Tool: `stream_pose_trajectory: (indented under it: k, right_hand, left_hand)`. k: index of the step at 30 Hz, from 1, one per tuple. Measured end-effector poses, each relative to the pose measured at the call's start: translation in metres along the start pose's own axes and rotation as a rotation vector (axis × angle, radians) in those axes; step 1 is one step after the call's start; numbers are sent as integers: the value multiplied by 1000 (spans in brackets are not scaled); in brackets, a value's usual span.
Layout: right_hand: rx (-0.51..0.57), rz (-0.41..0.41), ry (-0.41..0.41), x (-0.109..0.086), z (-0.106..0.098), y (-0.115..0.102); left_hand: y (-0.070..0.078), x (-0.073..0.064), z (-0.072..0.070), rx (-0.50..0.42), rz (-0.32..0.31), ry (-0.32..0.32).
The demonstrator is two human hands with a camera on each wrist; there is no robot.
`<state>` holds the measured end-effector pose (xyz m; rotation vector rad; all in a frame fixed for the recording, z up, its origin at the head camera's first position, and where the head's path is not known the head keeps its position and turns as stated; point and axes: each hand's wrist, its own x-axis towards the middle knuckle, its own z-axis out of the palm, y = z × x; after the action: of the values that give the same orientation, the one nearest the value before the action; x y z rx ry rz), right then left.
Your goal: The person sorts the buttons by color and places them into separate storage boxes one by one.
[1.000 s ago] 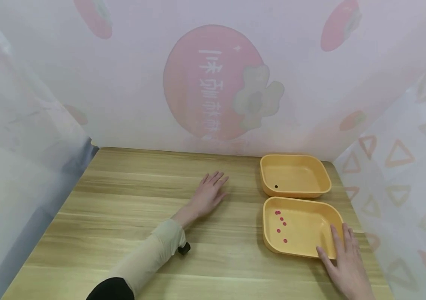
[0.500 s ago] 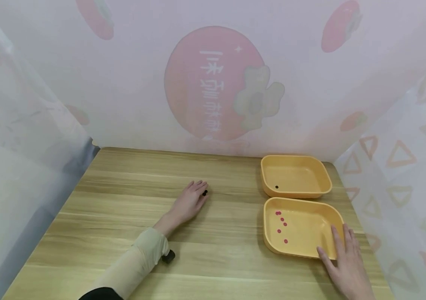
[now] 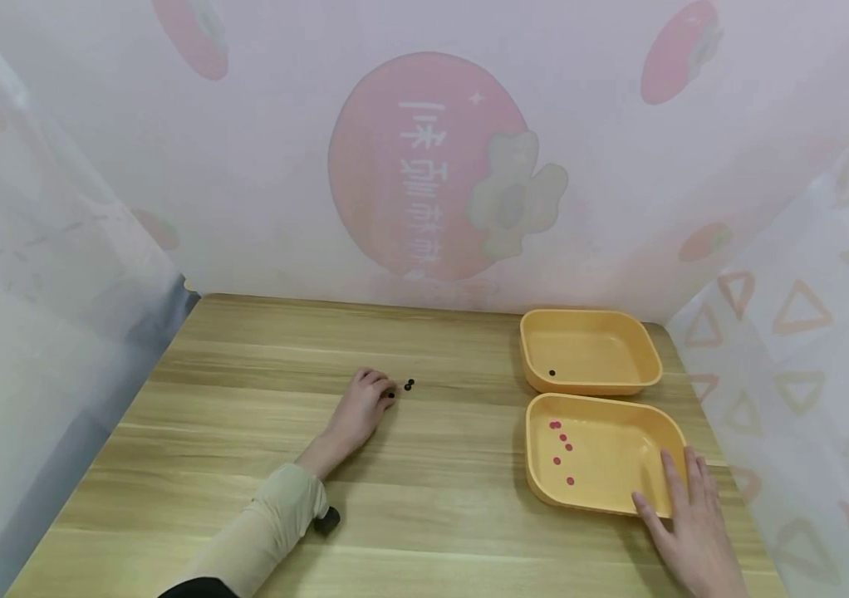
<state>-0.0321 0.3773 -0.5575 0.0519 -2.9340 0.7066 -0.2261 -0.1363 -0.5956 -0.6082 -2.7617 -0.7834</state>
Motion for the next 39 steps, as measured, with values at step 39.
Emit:
stream_pose_trajectory:
  k: [39]
  right_hand:
    - [-8, 2, 15, 0, 1, 0]
  left_hand:
    - [19, -2, -18, -84, -131, 117]
